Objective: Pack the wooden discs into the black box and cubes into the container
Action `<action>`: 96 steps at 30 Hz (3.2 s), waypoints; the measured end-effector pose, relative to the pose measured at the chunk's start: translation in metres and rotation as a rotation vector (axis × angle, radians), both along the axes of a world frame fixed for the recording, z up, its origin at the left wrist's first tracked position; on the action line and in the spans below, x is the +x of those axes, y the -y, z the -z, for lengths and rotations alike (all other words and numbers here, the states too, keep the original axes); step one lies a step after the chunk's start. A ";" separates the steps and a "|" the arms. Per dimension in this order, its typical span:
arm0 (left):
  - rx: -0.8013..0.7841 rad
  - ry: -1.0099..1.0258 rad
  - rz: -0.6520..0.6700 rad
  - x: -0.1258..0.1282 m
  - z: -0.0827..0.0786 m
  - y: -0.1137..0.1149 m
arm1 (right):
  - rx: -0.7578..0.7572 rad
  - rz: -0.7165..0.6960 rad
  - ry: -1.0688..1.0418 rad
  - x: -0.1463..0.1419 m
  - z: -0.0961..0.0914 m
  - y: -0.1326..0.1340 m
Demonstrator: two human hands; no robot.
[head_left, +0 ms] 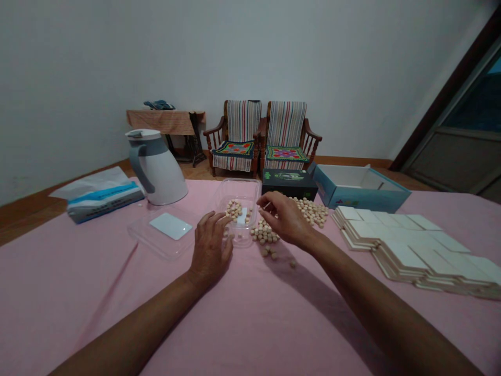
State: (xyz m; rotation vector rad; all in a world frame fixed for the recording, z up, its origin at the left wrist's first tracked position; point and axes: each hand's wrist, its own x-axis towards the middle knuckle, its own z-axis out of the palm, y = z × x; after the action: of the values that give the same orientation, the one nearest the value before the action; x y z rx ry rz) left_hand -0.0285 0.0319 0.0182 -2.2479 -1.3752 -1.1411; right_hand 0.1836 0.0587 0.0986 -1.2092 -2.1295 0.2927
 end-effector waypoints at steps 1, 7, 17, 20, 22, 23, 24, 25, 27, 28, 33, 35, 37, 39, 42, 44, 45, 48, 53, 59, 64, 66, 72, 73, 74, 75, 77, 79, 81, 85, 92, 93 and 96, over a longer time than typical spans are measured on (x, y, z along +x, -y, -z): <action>-0.001 0.000 0.001 0.000 0.000 0.000 | 0.013 -0.008 -0.049 -0.002 -0.003 0.000; -0.010 0.005 0.007 -0.001 0.002 0.000 | -0.178 0.022 0.263 0.008 0.014 0.016; -0.001 0.003 0.004 0.001 0.002 0.000 | -0.350 0.083 0.475 0.009 0.054 0.035; -0.001 -0.015 -0.008 0.000 0.004 -0.001 | -0.355 0.064 0.467 0.013 0.055 0.033; -0.001 -0.046 -0.011 -0.002 0.004 -0.001 | -0.358 0.062 0.450 0.015 0.048 0.029; -0.005 -0.064 -0.011 -0.004 0.004 -0.002 | -0.337 0.065 0.424 0.015 0.043 0.026; -0.015 -0.083 -0.009 -0.005 0.003 -0.002 | -0.301 0.065 0.386 0.013 0.036 0.022; -0.028 -0.099 -0.009 -0.006 0.001 -0.003 | -0.249 0.061 0.334 0.011 0.030 0.018; -0.055 -0.114 -0.013 -0.006 -0.003 -0.003 | -0.140 0.048 0.220 0.003 0.016 0.006; -0.063 -0.115 -0.016 -0.006 -0.004 -0.003 | -0.100 0.046 0.165 -0.002 0.011 0.001; -0.028 -0.114 -0.018 -0.008 -0.004 -0.005 | 0.002 0.043 -0.038 -0.012 -0.004 -0.013; -0.015 -0.119 -0.012 -0.011 -0.001 -0.006 | -0.008 0.041 0.014 -0.007 -0.002 -0.009; -0.014 -0.124 -0.010 -0.013 0.002 -0.006 | -0.065 0.045 0.152 0.001 0.005 -0.001; -0.022 -0.126 -0.013 -0.015 0.003 -0.008 | -0.167 0.054 0.315 0.008 0.017 0.008; -0.036 -0.132 0.003 -0.017 0.000 -0.013 | -0.325 0.072 0.473 0.010 0.037 0.021; -0.047 -0.141 0.019 -0.018 -0.003 -0.017 | -0.363 0.086 0.503 0.008 0.049 0.026; -0.052 -0.147 0.024 -0.019 -0.005 -0.019 | -0.360 0.093 0.504 0.007 0.054 0.028; -0.060 -0.152 0.025 -0.022 -0.007 -0.023 | -0.342 0.097 0.504 0.008 0.058 0.029; -0.038 -0.145 0.013 -0.028 -0.003 -0.025 | -0.244 0.115 0.371 0.013 0.029 0.016; -0.007 -0.161 -0.014 -0.031 -0.004 -0.026 | 0.017 0.049 0.010 -0.012 -0.009 -0.012; 0.000 -0.157 -0.014 -0.032 -0.004 -0.026 | 0.038 0.068 -0.058 -0.020 -0.009 -0.024; 0.003 -0.158 -0.009 -0.033 -0.004 -0.026 | -0.016 0.113 0.054 -0.015 -0.001 -0.027; 0.005 -0.126 -0.042 -0.040 -0.006 -0.031 | -0.153 0.055 0.381 -0.012 0.036 -0.031; 0.004 -0.118 -0.052 -0.041 -0.006 -0.032 | -0.145 0.030 0.412 -0.015 0.040 -0.031; 0.002 -0.112 -0.058 -0.041 -0.006 -0.032 | -0.136 -0.002 0.449 -0.019 0.042 -0.030; 0.000 -0.107 -0.062 -0.042 -0.006 -0.033 | -0.127 -0.036 0.497 -0.023 0.044 -0.029; -0.003 -0.103 -0.063 -0.042 -0.007 -0.033 | -0.113 -0.084 0.612 -0.029 0.043 -0.026; -0.004 -0.108 -0.059 -0.042 -0.007 -0.033 | -0.113 -0.090 0.711 -0.033 0.041 -0.022; -0.002 -0.111 -0.057 -0.042 -0.006 -0.032 | -0.120 -0.075 0.761 -0.034 0.040 -0.019; -0.012 -0.102 -0.066 -0.042 -0.006 -0.032 | -0.132 -0.038 0.757 -0.032 0.045 -0.014; -0.024 -0.068 -0.045 -0.041 -0.007 -0.030 | -0.063 0.101 0.366 -0.018 0.036 -0.020; -0.022 -0.064 -0.042 -0.040 -0.007 -0.030 | -0.030 0.104 0.265 -0.017 0.030 -0.022; -0.022 -0.063 -0.023 -0.040 -0.007 -0.029 | 0.029 0.047 -0.013 -0.021 0.006 -0.027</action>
State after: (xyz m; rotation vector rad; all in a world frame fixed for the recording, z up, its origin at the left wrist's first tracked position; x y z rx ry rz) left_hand -0.0681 0.0610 0.0256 -2.2570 -1.3915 -1.0438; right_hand 0.1626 0.0859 0.0928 -1.2361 -2.0836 0.2478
